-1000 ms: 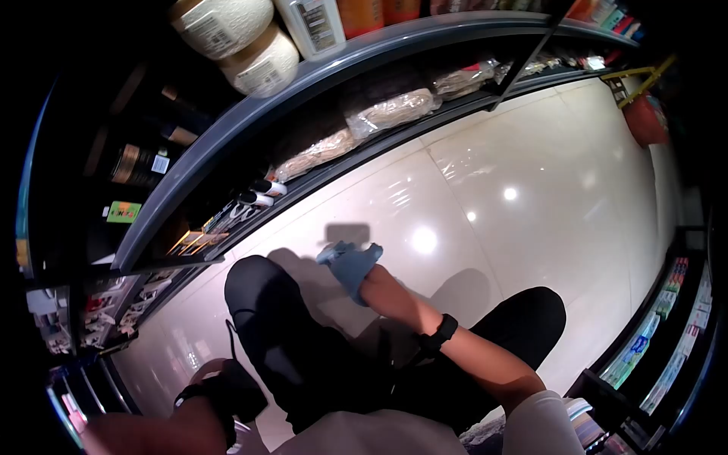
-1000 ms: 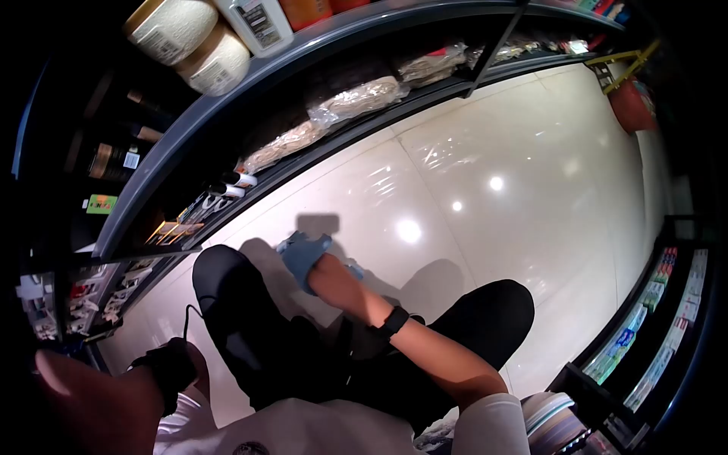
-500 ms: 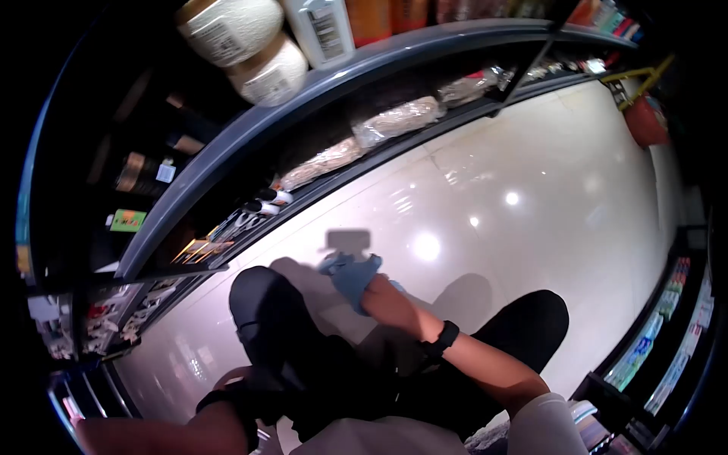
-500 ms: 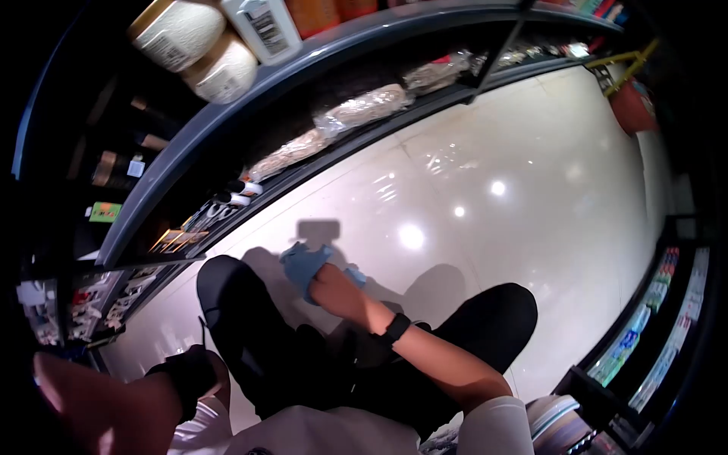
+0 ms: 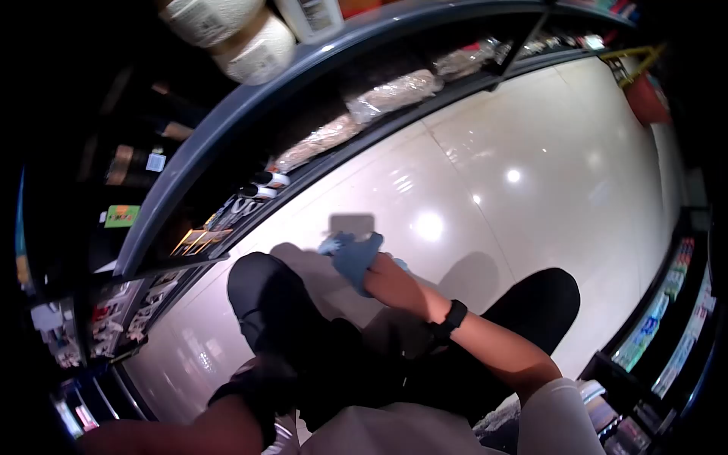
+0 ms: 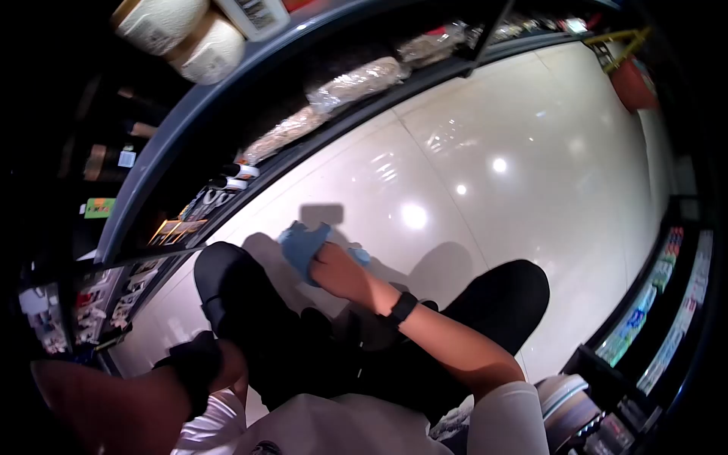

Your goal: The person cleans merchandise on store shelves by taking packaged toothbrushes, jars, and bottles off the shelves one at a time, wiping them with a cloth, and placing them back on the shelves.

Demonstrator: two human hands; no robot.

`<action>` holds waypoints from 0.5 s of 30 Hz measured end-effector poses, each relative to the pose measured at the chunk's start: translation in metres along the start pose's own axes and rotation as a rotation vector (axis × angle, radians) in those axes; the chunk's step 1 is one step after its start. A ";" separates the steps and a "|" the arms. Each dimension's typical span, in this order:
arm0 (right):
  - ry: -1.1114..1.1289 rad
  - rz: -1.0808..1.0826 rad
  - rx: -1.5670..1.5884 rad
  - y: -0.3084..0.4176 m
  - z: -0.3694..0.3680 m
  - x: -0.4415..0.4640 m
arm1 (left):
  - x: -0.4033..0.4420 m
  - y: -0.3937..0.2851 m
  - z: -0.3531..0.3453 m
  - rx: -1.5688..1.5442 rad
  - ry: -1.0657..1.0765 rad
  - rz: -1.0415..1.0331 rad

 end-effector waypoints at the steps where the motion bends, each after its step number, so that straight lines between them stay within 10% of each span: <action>1: -0.024 -0.009 -0.006 0.002 0.004 -0.005 | 0.000 0.002 -0.006 0.061 -0.201 -0.103; 3: -0.033 -0.151 -0.009 0.008 0.004 -0.004 | -0.002 -0.006 -0.028 0.628 0.047 0.193; 6: -0.041 -0.044 0.082 -0.003 -0.001 0.001 | 0.014 -0.003 -0.034 0.380 0.510 0.260; 15: -0.024 0.003 -0.014 0.005 0.005 -0.002 | 0.014 -0.003 -0.029 0.293 0.547 0.207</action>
Point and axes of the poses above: each hand's wrist, its own x-axis towards the middle knuckle, its own z-axis out of the back of the hand, y = z × x, the point moved 1 cm from there along x, towards the middle knuckle, and after that the axes turned 10 degrees about x, right-handed, at the moved point
